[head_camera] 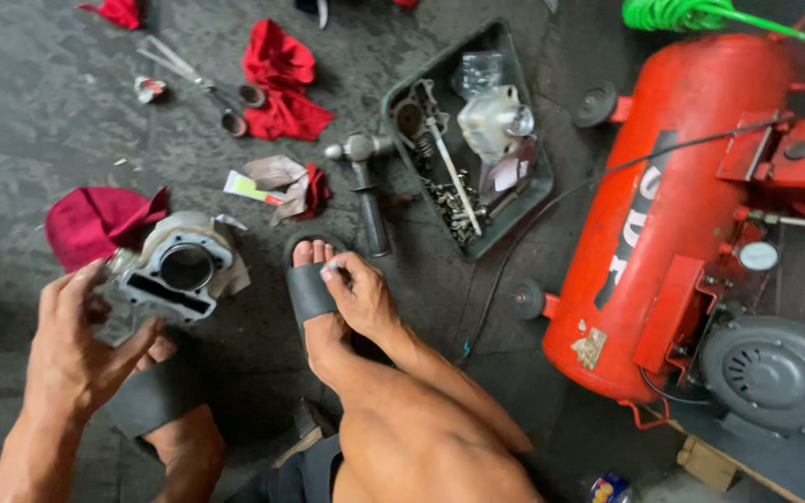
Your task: The person sits on the floor and assembles a small engine cylinder. They place a gasket onto the cylinder, apply sealant to the gasket, and then position the gasket onto the cylinder. The person also handles a green plastic bottle and a tube of sealant.
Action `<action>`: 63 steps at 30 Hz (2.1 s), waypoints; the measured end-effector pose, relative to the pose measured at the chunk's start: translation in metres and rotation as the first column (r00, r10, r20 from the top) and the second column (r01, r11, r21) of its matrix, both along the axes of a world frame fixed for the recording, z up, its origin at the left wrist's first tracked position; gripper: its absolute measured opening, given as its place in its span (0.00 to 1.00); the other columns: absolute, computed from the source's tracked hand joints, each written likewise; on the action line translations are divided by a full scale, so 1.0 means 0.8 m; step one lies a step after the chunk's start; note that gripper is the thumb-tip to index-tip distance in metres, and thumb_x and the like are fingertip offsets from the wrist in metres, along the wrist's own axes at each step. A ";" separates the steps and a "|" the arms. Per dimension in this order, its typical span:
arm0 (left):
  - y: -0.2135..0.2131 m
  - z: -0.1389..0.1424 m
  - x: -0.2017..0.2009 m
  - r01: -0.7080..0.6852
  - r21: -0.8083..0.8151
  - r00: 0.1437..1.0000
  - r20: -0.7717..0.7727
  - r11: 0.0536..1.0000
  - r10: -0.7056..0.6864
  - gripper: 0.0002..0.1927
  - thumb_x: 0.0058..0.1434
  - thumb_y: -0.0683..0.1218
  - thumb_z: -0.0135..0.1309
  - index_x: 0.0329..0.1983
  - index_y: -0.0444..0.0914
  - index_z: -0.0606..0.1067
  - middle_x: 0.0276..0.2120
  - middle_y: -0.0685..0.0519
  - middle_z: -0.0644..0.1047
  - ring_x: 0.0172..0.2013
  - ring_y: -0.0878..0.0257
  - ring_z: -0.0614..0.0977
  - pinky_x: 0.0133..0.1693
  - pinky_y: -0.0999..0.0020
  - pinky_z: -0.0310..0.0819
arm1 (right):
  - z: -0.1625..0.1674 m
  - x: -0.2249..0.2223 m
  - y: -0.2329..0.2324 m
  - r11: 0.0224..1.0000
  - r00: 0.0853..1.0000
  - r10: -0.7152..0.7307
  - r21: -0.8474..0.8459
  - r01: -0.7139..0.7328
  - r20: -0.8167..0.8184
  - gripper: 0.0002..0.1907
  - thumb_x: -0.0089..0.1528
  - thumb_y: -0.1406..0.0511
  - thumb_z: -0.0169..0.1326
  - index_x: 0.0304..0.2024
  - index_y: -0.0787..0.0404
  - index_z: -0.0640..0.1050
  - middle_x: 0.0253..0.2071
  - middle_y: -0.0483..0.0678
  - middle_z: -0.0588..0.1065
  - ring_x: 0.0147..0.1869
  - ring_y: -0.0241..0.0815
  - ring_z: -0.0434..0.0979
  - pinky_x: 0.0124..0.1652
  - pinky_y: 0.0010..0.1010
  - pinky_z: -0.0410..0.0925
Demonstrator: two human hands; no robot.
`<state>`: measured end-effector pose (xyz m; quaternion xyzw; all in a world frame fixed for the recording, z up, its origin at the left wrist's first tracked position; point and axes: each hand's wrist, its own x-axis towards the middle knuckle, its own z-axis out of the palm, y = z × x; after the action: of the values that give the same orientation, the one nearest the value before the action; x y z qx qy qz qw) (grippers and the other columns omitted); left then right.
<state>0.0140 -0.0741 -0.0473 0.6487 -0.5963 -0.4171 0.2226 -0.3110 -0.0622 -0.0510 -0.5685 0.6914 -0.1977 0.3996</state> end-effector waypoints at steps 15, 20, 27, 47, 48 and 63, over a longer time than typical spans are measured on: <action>0.054 -0.002 0.029 -0.342 0.142 0.940 0.053 0.929 0.337 0.19 0.73 0.47 0.65 0.57 0.31 0.71 0.35 0.44 0.75 0.29 0.62 0.75 0.35 0.68 0.70 | -0.009 -0.242 -0.059 0.942 0.892 -0.311 -0.233 0.242 -0.329 0.09 0.61 0.64 0.59 0.39 0.63 0.79 0.35 0.56 0.75 0.37 0.52 0.79 0.38 0.38 0.70; 0.066 0.002 0.042 -0.292 0.072 0.943 0.190 0.954 0.274 0.17 0.73 0.46 0.63 0.54 0.29 0.74 0.38 0.44 0.76 0.32 0.61 0.78 0.36 0.68 0.72 | -0.015 -0.230 -0.092 0.969 0.889 -0.130 -0.247 0.019 -0.440 0.11 0.59 0.67 0.63 0.44 0.60 0.81 0.40 0.54 0.75 0.42 0.56 0.77 0.39 0.43 0.69; 0.058 0.027 0.015 -0.271 0.095 0.913 0.341 0.958 0.225 0.16 0.69 0.49 0.63 0.52 0.33 0.79 0.39 0.45 0.78 0.34 0.57 0.81 0.43 0.62 0.75 | -0.034 -0.254 -0.084 0.938 0.893 -0.130 -0.346 -0.030 -0.430 0.08 0.61 0.68 0.61 0.41 0.65 0.79 0.40 0.57 0.75 0.47 0.59 0.76 0.47 0.45 0.69; 0.074 -0.015 -0.083 -0.157 -0.336 0.985 0.009 0.929 0.169 0.11 0.59 0.44 0.62 0.44 0.40 0.76 0.35 0.49 0.74 0.37 0.49 0.79 0.35 0.55 0.74 | -0.029 0.032 -0.042 0.926 0.898 0.188 0.234 -0.297 0.397 0.11 0.64 0.71 0.57 0.48 0.70 0.79 0.38 0.48 0.80 0.37 0.33 0.81 0.38 0.25 0.76; 0.071 -0.015 -0.083 -0.125 -0.354 0.990 0.022 0.927 0.141 0.13 0.58 0.44 0.61 0.46 0.40 0.77 0.34 0.49 0.74 0.36 0.49 0.78 0.35 0.55 0.73 | -0.030 0.041 -0.046 0.917 0.904 0.152 0.285 -0.280 0.398 0.10 0.64 0.71 0.58 0.47 0.70 0.79 0.37 0.48 0.80 0.36 0.34 0.81 0.36 0.25 0.75; 0.064 -0.029 -0.080 -0.361 -0.304 0.932 -0.160 0.882 0.326 0.19 0.57 0.45 0.63 0.50 0.38 0.73 0.38 0.46 0.71 0.41 0.47 0.77 0.40 0.53 0.72 | 0.073 0.003 -0.098 0.782 0.958 0.282 0.568 -0.258 0.047 0.09 0.61 0.67 0.61 0.42 0.66 0.81 0.31 0.43 0.77 0.31 0.30 0.73 0.32 0.23 0.68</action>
<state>-0.0499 -0.0227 -0.0701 0.6755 -0.5204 -0.2991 0.4284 -0.3083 -0.1402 0.0070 -0.5203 0.6381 0.0877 0.5607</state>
